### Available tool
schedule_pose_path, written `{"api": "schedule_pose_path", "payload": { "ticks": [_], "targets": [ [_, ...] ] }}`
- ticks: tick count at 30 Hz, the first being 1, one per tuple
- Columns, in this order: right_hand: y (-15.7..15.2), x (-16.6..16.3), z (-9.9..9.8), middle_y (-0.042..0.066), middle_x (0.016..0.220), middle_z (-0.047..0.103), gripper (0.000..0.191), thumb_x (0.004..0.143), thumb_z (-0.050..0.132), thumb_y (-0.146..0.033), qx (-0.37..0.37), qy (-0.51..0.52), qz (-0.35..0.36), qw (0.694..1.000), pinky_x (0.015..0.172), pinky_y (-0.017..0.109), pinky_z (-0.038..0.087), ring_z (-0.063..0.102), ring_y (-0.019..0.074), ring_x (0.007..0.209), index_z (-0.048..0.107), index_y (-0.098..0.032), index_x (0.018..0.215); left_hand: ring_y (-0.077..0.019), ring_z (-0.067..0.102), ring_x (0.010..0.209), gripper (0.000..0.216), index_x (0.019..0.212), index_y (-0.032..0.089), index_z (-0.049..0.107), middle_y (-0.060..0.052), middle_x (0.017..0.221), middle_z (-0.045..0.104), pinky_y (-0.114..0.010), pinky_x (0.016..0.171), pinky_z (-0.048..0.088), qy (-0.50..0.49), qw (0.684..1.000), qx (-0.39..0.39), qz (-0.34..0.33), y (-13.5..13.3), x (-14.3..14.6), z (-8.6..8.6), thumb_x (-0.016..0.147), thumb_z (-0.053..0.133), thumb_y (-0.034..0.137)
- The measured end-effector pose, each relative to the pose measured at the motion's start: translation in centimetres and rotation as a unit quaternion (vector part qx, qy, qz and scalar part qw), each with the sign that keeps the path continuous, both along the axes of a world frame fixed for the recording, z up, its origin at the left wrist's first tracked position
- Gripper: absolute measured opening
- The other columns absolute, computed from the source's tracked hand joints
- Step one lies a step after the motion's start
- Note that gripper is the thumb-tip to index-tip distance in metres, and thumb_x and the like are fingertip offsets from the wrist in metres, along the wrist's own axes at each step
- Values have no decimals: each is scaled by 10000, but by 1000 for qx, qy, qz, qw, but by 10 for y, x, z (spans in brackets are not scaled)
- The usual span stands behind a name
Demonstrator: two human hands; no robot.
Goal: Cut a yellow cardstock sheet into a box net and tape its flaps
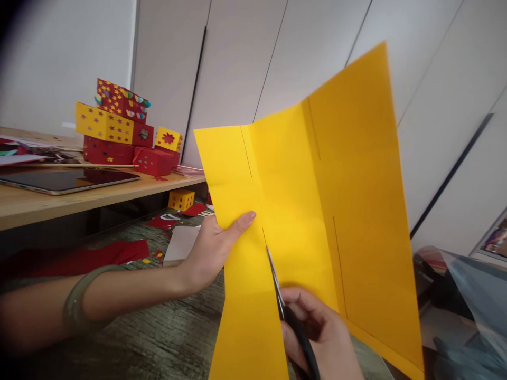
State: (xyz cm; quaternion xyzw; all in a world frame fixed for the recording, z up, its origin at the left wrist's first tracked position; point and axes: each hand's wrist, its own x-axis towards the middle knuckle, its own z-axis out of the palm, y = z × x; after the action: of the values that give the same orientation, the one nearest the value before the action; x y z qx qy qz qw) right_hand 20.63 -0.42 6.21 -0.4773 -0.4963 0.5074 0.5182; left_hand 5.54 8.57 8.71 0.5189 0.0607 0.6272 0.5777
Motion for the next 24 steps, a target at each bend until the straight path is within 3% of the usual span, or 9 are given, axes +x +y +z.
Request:
{"api": "schedule_pose_path", "payload": {
  "ticks": [7, 12, 16, 24],
  "targets": [
    [3, 2, 3, 49, 673, 707, 172, 629, 689, -339, -52, 29, -20, 998, 590, 338, 496, 636, 245, 610, 699, -208, 740, -174, 609, 858, 285, 960, 178, 596, -68, 1059, 620, -291, 750, 503, -2, 1000, -8, -4, -2, 0, 2, 734, 574, 351],
    [3, 5, 0, 41, 686, 703, 169, 630, 687, -309, -51, 39, -9, 998, 655, 365, 492, 617, 225, 579, 696, -210, 767, -166, 612, 849, 264, 934, 183, 608, -59, 1061, 621, -280, 742, 499, -1, 1000, -8, 1, -1, 1, 1, 731, 578, 349],
    [-1, 4, -1, 19, 723, 706, 161, 645, 684, -289, -43, 14, -7, 999, 657, 324, 492, 610, 193, 577, 688, -233, 795, -154, 613, 837, 248, 926, 184, 610, -53, 1048, 627, -260, 729, 499, -4, 1000, -4, 3, -1, 1, 1, 734, 580, 338],
    [4, 6, 2, 36, 691, 714, 159, 630, 689, -312, -47, 8, -19, 999, 599, 326, 501, 646, 236, 620, 696, -220, 760, -158, 610, 858, 254, 943, 187, 602, -51, 1040, 628, -270, 741, 500, -6, 1000, -9, 12, -3, 0, 3, 735, 577, 331]
  ]
}}
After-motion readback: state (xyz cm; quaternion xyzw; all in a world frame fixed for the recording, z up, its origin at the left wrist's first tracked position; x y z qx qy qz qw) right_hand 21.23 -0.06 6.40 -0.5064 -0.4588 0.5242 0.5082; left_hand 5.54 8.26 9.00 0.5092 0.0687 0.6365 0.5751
